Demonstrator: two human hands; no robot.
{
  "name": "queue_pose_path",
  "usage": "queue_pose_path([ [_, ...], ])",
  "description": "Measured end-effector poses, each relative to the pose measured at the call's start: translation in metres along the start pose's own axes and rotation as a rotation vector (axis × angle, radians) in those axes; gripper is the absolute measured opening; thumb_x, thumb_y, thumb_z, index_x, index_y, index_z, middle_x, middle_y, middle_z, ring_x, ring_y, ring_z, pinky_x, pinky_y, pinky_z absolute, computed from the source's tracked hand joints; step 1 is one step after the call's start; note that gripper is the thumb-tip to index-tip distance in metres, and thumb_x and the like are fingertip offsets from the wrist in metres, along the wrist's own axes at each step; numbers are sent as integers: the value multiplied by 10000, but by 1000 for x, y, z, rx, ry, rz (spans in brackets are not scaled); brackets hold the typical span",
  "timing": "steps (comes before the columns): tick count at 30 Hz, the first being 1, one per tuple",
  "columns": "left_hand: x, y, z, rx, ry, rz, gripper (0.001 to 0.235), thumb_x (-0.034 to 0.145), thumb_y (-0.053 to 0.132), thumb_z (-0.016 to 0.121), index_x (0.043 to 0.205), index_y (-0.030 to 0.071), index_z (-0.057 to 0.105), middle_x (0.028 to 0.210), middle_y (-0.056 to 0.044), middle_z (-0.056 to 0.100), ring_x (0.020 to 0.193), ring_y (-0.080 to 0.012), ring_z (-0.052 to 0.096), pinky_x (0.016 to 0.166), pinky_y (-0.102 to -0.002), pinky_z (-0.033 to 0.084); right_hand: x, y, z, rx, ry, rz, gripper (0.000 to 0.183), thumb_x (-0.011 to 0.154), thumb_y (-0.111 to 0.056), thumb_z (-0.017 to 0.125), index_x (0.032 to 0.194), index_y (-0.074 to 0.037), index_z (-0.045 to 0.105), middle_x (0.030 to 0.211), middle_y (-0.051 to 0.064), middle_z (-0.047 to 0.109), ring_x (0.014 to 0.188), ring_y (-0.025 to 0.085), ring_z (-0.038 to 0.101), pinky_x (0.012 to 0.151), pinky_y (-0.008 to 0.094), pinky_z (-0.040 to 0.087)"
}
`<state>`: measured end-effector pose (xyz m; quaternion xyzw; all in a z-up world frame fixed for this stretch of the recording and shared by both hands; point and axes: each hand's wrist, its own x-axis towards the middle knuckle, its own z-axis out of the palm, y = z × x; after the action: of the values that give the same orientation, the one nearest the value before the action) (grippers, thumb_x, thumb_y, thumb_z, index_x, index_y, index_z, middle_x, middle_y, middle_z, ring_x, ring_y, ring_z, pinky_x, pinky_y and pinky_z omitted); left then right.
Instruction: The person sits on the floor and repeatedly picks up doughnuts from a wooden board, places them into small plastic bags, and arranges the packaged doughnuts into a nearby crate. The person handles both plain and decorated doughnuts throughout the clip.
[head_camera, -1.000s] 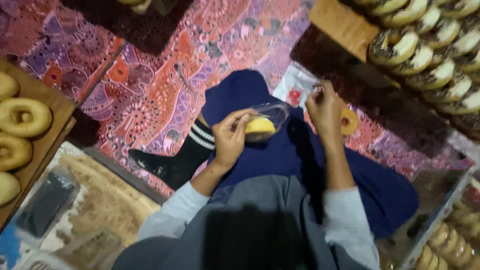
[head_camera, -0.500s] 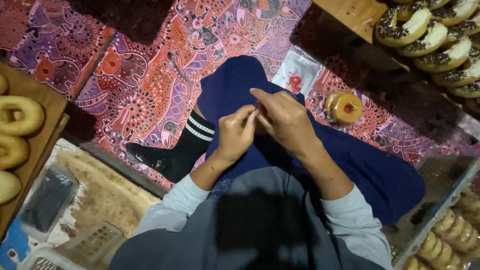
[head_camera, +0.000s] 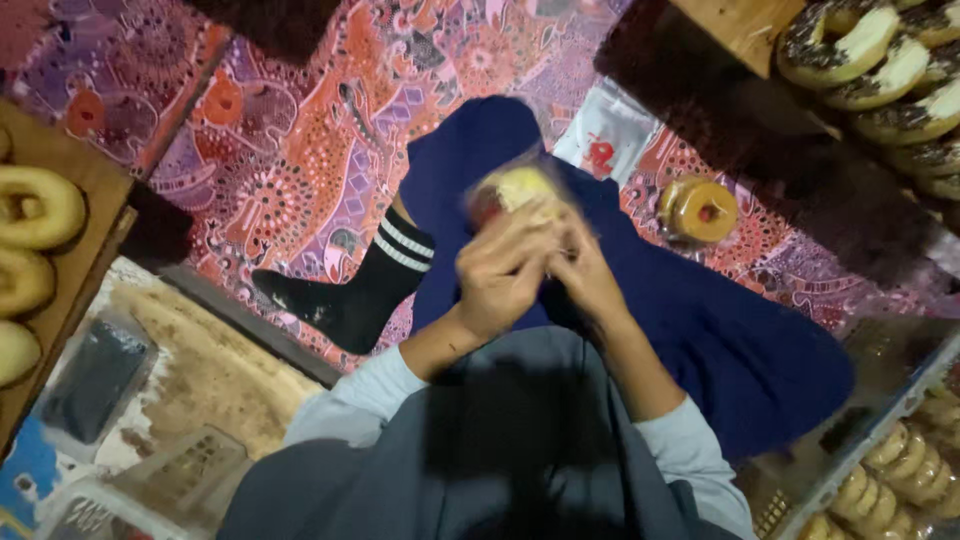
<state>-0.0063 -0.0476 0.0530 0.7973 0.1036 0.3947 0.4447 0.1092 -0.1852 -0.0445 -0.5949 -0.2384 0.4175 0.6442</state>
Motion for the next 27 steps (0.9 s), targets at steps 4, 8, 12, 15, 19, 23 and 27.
queue_pose_path([
  [4,10,-60,-15,-64,269,-493,367,1048,255,568,1293,-14,607,1297,-166,653,1238,-267,606,1099,-358,464,40,-4,8,200,-102,202,474,941,-98,684,1392,-1,573,1139,80,698,1004,131,650,862,252,509],
  [8,-20,-117,-36,-660,216,-1073,590,1066,447,447,1334,-50,621,1294,-147,686,1186,-227,616,1052,-351,477,44,-4,7,258,-98,226,422,1002,-197,588,1372,7,595,1155,45,736,1022,99,693,870,225,542],
  [12,-44,-145,-42,-736,97,-1144,532,1083,407,508,1270,-61,675,1176,-166,688,1015,-209,586,940,-349,510,38,2,8,44,-21,217,358,1046,-226,566,1321,-19,667,1054,1,748,906,62,648,791,216,511],
  [15,-52,-145,-44,-778,-19,-1133,456,1062,340,557,1160,-81,703,1040,-131,721,958,-171,678,907,-299,552,37,0,16,-87,0,109,290,1053,-191,607,1210,16,734,952,13,733,849,53,618,780,233,510],
  [19,-34,-132,-45,-712,-100,-1125,222,1012,177,642,1056,-26,720,855,-48,689,726,-102,587,669,-233,468,41,-29,29,-277,64,-9,287,1063,-182,550,1100,12,758,845,38,731,753,56,614,692,245,508],
  [23,4,-106,-53,-798,-99,-1025,118,1011,113,674,916,43,666,721,8,563,572,-61,473,490,-203,345,47,-79,35,-454,187,-328,298,1086,-125,537,892,32,700,822,79,695,715,133,620,660,280,490],
  [27,16,-72,-65,-557,-13,-491,157,1054,86,659,921,37,592,916,-13,579,718,-56,495,616,-208,388,41,-110,31,-556,384,-560,313,1069,-103,598,786,29,607,727,107,556,668,217,538,645,354,420],
])
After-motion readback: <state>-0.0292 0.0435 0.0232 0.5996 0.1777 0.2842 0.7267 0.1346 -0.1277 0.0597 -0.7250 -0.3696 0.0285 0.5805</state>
